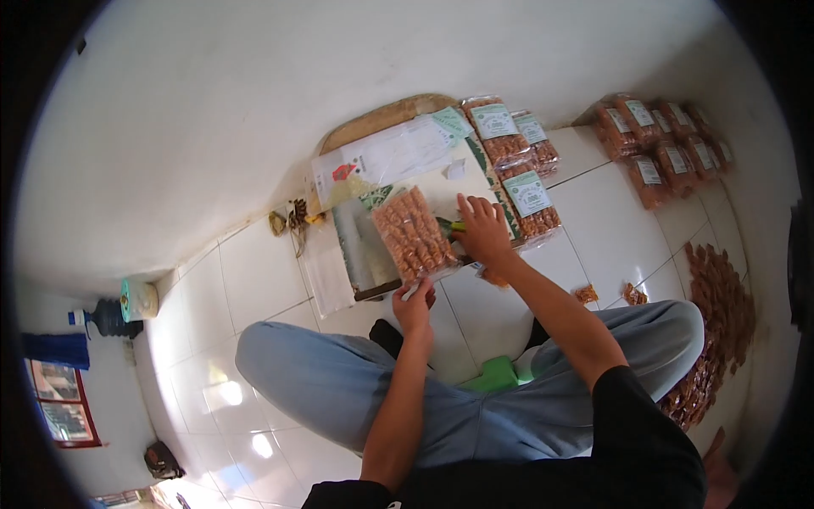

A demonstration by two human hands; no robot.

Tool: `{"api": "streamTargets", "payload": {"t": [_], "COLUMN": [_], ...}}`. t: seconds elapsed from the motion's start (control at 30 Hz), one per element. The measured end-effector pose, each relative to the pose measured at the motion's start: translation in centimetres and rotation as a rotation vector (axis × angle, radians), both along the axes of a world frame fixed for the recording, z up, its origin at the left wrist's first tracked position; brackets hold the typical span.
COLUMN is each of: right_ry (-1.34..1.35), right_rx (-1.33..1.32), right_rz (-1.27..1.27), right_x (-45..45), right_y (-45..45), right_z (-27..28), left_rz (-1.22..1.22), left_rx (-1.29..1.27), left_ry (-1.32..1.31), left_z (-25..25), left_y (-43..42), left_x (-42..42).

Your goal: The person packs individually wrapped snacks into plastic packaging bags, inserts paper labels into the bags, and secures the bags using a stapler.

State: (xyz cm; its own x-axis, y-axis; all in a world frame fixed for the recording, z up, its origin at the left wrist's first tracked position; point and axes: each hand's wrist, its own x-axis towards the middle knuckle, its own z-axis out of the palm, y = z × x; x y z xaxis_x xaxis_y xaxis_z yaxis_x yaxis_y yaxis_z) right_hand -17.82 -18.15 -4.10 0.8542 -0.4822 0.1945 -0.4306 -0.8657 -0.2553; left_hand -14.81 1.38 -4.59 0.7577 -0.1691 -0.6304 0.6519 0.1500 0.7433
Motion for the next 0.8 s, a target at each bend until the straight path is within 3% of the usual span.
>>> {"api": "streamTargets", "payload": {"t": [0.07,0.13,0.2,0.33,0.4,0.47,0.53,0.6,0.73,0.8], "right_ry": [-0.054,-0.047,-0.183,-0.299,-0.413,-0.506,-0.291,-0.192,-0.255,-0.253], "right_rx": [-0.115,-0.068,-0.031,0.005,0.318,0.364,0.988,1.222,1.511,1.585], "right_rz": [0.061,0.091,0.312,0.357,0.535,0.579,0.524,0.441,0.36,0.31], "right_x": [-0.3,-0.3,-0.3,0.4,0.3,-0.1,-0.6,-0.9,-1.9,-2.3], "right_y": [0.8,1.4,2.3,4.7,5.0,5.1,4.9,4.2,2.8,2.1], "right_z": [1.1,1.5,1.4,0.3,1.1,2.6,4.6,7.0,9.7,10.8], "left_rz": [-0.005,-0.051,-0.097,-0.275,-0.313,-0.61,-0.771,-0.905,-0.783,-1.011], "left_rx": [0.087,0.111,0.14,0.162,0.167,0.274,0.604,1.1,0.809,0.626], "left_ry": [-0.024,-0.035,-0.049,-0.085,-0.103,-0.165,-0.374,-0.817,-1.03,-1.02], "left_z": [1.6,3.5,5.8,11.1,14.0,17.1,20.3,21.5,21.5,20.9], "left_y": [0.7,1.7,3.0,5.5,6.2,6.8,6.3,5.1,0.6,-1.8], "left_x": [0.3,0.7,1.2,2.4,3.8,6.2,8.7,11.6,15.2,15.7]}}
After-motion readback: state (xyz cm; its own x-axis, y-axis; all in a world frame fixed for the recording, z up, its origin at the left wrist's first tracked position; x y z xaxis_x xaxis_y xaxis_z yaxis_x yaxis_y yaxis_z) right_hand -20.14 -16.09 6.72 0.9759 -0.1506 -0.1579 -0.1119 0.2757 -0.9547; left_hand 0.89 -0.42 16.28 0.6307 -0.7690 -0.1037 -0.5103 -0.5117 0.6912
